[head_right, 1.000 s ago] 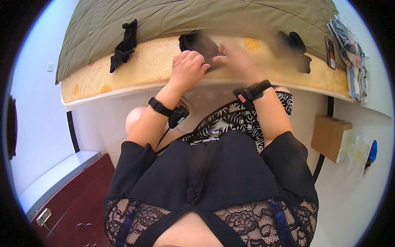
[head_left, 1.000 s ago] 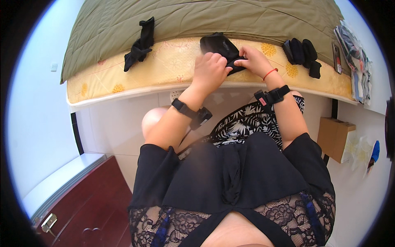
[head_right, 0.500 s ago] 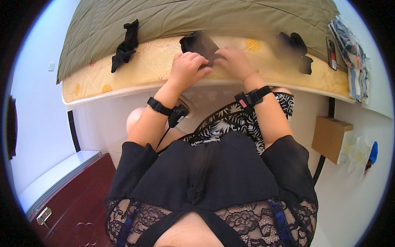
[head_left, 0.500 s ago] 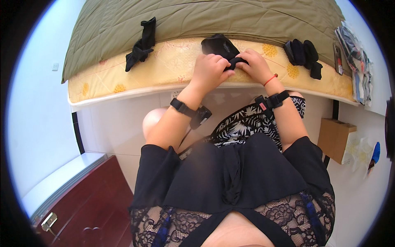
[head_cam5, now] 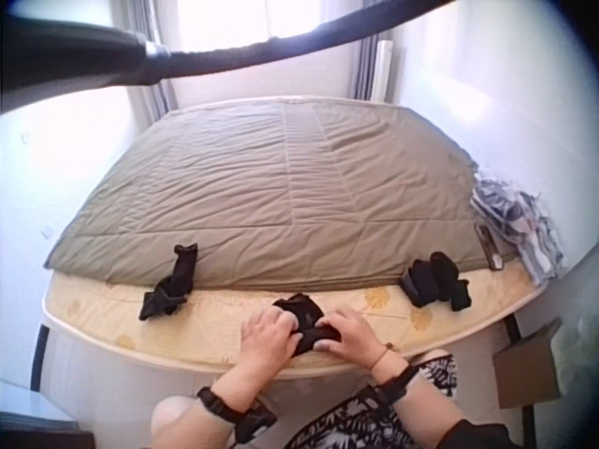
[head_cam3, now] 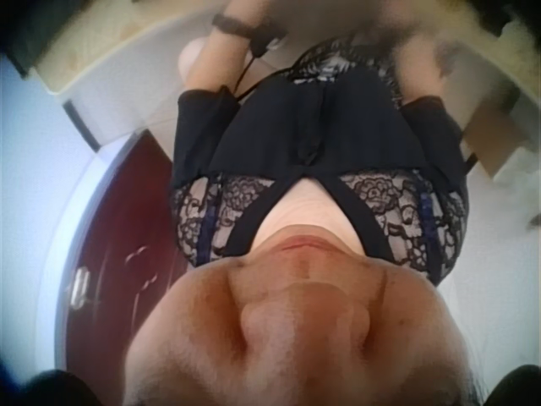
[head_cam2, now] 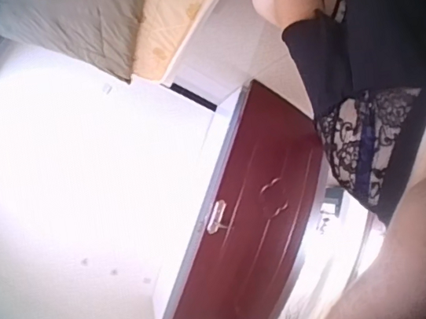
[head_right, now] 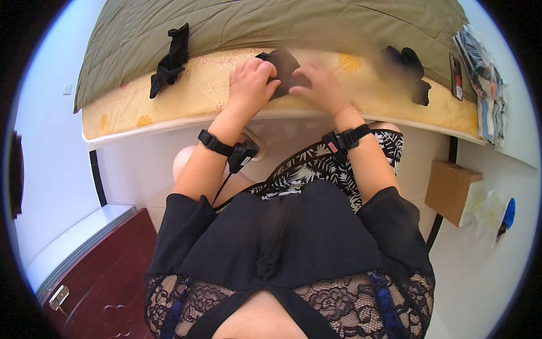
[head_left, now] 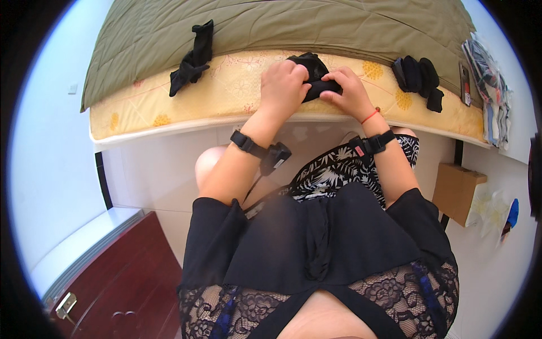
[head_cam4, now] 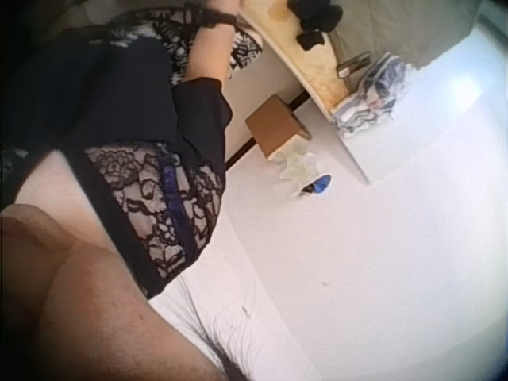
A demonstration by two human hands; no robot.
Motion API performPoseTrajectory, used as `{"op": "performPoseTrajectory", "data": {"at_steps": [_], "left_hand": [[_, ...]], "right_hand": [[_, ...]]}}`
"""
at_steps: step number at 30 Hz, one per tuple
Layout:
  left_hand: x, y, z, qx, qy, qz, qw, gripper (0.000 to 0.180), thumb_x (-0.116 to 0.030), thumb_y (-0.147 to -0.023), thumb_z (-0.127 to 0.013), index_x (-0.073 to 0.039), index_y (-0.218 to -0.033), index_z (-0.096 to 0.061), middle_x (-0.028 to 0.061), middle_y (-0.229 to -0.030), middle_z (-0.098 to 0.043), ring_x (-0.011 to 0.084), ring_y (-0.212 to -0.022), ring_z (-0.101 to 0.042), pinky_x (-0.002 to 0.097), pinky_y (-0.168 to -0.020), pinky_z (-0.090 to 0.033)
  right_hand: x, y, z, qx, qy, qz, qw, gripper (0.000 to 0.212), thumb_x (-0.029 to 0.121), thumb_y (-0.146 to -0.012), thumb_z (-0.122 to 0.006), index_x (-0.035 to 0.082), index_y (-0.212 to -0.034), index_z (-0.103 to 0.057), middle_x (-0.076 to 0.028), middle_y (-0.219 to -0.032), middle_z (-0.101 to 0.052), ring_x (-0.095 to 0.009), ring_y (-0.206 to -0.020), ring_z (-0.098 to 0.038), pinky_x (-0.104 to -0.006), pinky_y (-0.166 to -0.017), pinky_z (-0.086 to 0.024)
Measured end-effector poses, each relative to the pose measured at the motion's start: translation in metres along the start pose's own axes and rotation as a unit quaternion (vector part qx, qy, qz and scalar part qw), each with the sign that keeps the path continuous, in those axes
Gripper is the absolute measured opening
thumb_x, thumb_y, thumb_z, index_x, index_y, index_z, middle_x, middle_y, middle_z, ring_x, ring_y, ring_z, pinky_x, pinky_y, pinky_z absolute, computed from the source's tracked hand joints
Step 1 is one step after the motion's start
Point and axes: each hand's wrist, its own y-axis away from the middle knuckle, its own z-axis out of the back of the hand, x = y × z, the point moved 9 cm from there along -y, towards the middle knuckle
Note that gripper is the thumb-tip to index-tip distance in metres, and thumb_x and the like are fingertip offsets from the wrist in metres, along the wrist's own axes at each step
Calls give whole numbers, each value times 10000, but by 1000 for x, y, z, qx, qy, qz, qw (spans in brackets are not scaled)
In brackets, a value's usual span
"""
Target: The person folds several black socks and hosiery items by hand on a bed and places them into a blue container.
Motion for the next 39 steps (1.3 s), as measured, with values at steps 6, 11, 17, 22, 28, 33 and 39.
{"op": "performPoseTrajectory", "data": {"at_steps": [6,11,17,22,28,33,39], "left_hand": [[-21,11,-2,58,27,-42,997,261,-377,-700,-775,-170,-777,-636,-19,-809,-625,203,-816,-599,400,-747,-392],[-2,11,-8,146,-57,42,987,217,-329,-754,-750,-179,-887,-666,-25,-939,-656,210,-913,-589,401,-835,-398],[1,1,4,6,-52,49,997,283,-281,-784,-732,-171,-1035,-659,9,-996,-650,245,-1023,-562,417,-873,-392],[11,2,-7,48,-39,93,994,316,-287,-786,-732,-173,-1072,-658,11,-1033,-635,257,-1073,-552,423,-909,-380],[-22,-3,14,98,-5,-23,995,364,-347,-673,-802,-195,-980,-677,-19,-985,-630,213,-1053,-556,398,-908,-350],[-9,4,10,93,-34,33,994,271,-333,-671,-799,-190,-880,-701,-24,-1087,-624,214,-1118,-528,401,-955,-321],[5,1,5,85,-1,25,996,265,-334,-734,-763,-153,-917,-699,0,-1163,-637,238,-1194,-504,443,-975,-331]], "right_hand": [[-16,8,-9,56,-2,-25,998,265,276,-773,-751,58,-896,-662,-130,-908,-624,-324,-846,-598,-425,-743,-483],[-9,2,-8,11,-1,-68,998,322,341,-780,-751,45,-829,-633,-135,-853,-619,-329,-806,-589,-405,-710,-479],[-13,-2,-12,-2,72,-171,983,343,350,-783,-758,66,-812,-567,-120,-747,-594,-326,-692,-580,-395,-617,-471],[-9,-15,-18,-27,78,-137,987,270,336,-818,-696,89,-843,-588,-124,-766,-642,-349,-718,-619,-444,-631,-493],[-15,-12,-19,-13,55,-186,981,200,266,-817,-684,91,-859,-597,-136,-813,-648,-353,-758,-618,-450,-657,-499],[-16,-7,-15,-18,-42,-126,991,223,205,-815,-721,53,-944,-621,-117,-795,-598,-294,-749,-576,-367,-678,-479],[-7,2,-14,37,-55,-32,997,245,171,-806,-732,18,-978,-649,-127,-836,-593,-279,-834,-566,-357,-754,-475]]}}
